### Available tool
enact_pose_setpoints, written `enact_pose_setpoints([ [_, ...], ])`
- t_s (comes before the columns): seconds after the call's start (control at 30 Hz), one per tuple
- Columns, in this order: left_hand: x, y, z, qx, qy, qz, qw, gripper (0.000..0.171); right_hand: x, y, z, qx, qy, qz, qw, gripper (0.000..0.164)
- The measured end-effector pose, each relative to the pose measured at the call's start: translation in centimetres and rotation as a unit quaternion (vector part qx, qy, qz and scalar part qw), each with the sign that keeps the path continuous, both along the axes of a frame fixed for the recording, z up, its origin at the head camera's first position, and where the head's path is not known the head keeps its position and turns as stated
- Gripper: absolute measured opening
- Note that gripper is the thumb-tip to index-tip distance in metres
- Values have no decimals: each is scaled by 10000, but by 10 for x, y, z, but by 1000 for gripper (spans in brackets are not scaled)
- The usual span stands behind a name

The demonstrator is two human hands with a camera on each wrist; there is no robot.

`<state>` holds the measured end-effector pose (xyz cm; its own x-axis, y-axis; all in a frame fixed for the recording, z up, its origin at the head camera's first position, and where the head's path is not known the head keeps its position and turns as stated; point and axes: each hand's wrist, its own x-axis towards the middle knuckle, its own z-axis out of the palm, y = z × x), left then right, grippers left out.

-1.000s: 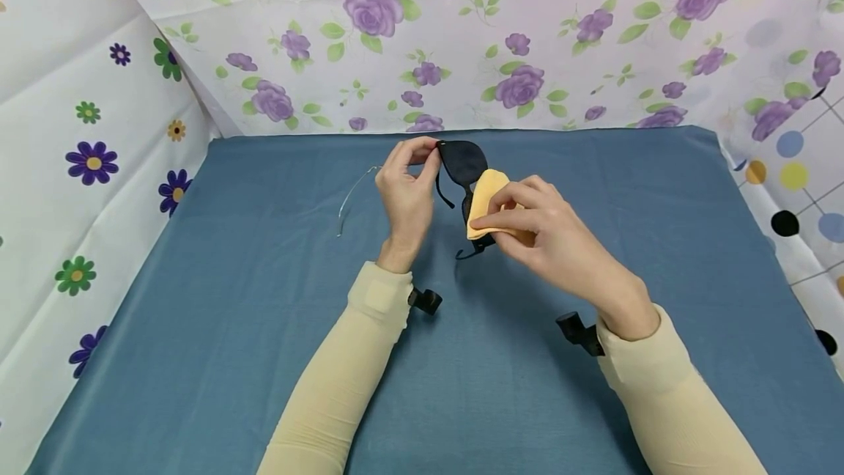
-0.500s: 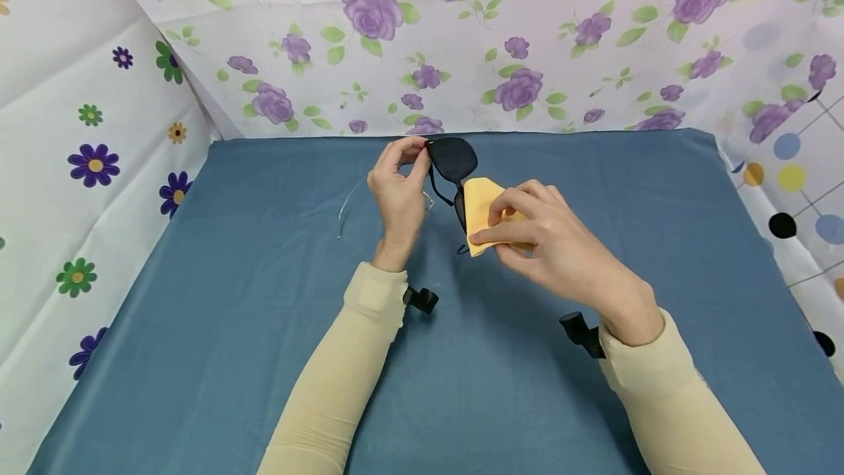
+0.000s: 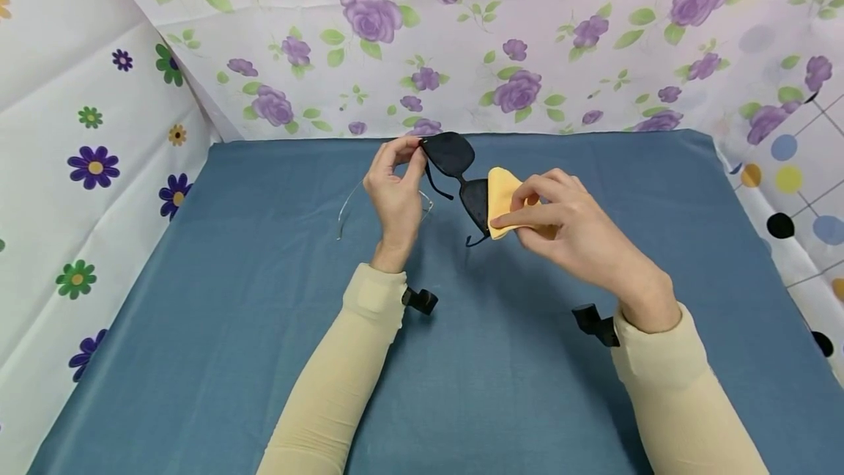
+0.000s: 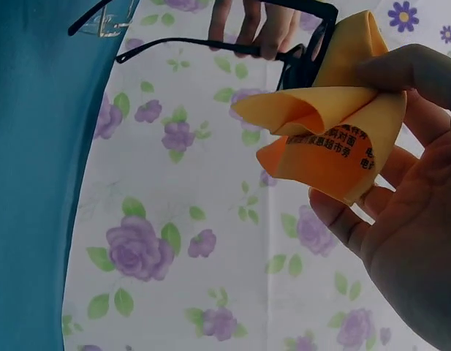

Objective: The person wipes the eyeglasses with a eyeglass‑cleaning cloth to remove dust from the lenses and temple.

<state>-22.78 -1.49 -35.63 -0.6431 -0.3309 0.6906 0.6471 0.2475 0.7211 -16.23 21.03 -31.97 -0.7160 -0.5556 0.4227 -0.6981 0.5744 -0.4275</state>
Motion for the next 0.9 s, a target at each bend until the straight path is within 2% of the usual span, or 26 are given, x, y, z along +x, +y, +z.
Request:
enact_pose_setpoints([
  [0.2,0,1,1,73,65,24,9999,8,-7,10,-4,-162,33,-111,9998,33],
  [0.4,0,2,2,24,265,76,9996,7,-15,20,-10,-441,-134,-170,9988,35],
  [0.53,0,3,-1,-69,286,74,9995,7,-16,22,-11,-440,-191,-424,9979,30],
  [0.7,-12,3,-18,-152,228,35,9996,8,-12,13,-8,-876,155,-735,9933,27],
  [0.8,-18,2,-28,-201,169,11,9997,9,-9,0,-8,-1004,521,-617,9917,30],
  [0.9,-18,3,-31,-255,140,-65,9996,10,-8,-12,-12,-804,704,-461,9932,30],
])
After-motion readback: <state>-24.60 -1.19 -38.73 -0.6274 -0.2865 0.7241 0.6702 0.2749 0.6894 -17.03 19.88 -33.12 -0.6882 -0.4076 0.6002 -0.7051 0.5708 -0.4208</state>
